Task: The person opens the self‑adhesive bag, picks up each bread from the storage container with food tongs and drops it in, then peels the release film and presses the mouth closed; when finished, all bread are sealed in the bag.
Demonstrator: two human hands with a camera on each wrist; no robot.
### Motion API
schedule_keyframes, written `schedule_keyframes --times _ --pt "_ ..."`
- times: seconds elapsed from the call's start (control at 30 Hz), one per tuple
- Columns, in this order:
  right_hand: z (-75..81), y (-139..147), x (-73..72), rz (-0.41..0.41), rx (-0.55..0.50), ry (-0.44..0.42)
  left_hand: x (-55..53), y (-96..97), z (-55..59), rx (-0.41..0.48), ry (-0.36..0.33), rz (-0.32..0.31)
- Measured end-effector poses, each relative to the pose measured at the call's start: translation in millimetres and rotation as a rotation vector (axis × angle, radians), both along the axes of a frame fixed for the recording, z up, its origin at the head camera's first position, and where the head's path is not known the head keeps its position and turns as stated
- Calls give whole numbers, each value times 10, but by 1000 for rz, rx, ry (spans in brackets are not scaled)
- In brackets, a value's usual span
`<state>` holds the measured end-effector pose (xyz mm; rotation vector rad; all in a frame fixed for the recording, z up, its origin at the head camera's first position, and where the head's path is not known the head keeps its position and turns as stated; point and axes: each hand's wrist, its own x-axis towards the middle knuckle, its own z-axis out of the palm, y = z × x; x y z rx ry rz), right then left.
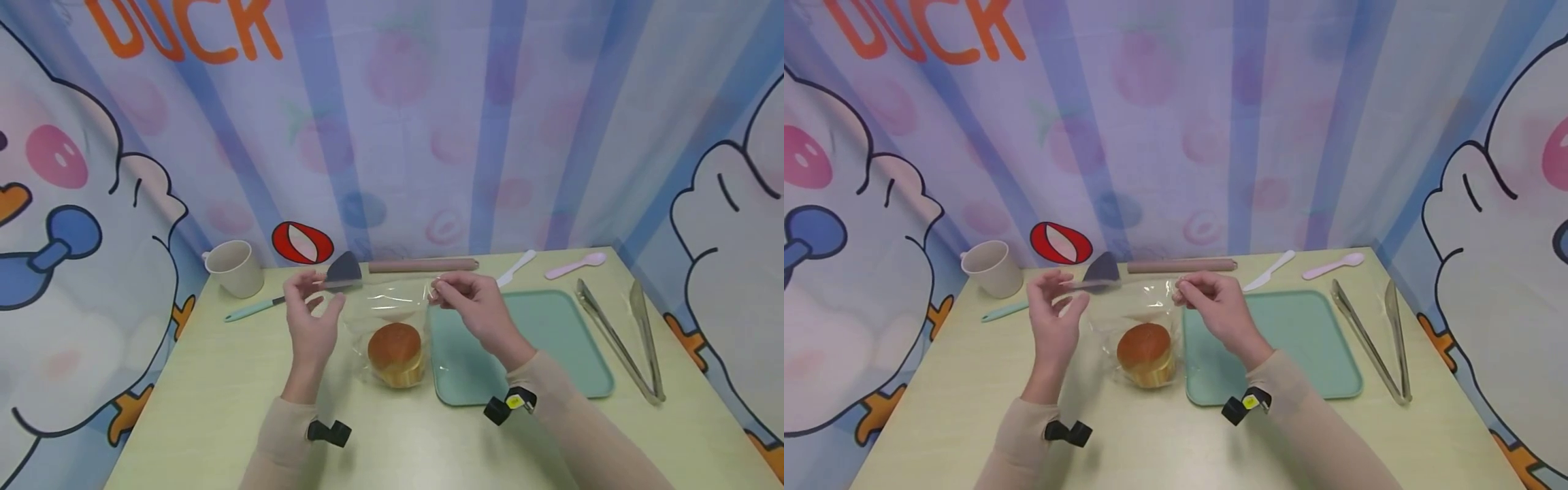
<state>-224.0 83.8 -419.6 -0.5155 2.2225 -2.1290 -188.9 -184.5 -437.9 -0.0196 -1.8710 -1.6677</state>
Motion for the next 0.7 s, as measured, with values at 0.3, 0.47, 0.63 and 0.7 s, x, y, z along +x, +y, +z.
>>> schedule_keyframes --times 0.3,0.47,0.63,0.7 --pt "4 5 39 -23 50 26 20 340 201 -460 707 7" --pt "14 19 50 -35 68 65 -31 607 277 -773 648 -362" --pt "6 40 61 -41 62 108 -95 775 280 -861 477 -342" --pt "2 53 65 -34 60 121 -118 796 280 -859 452 -322"
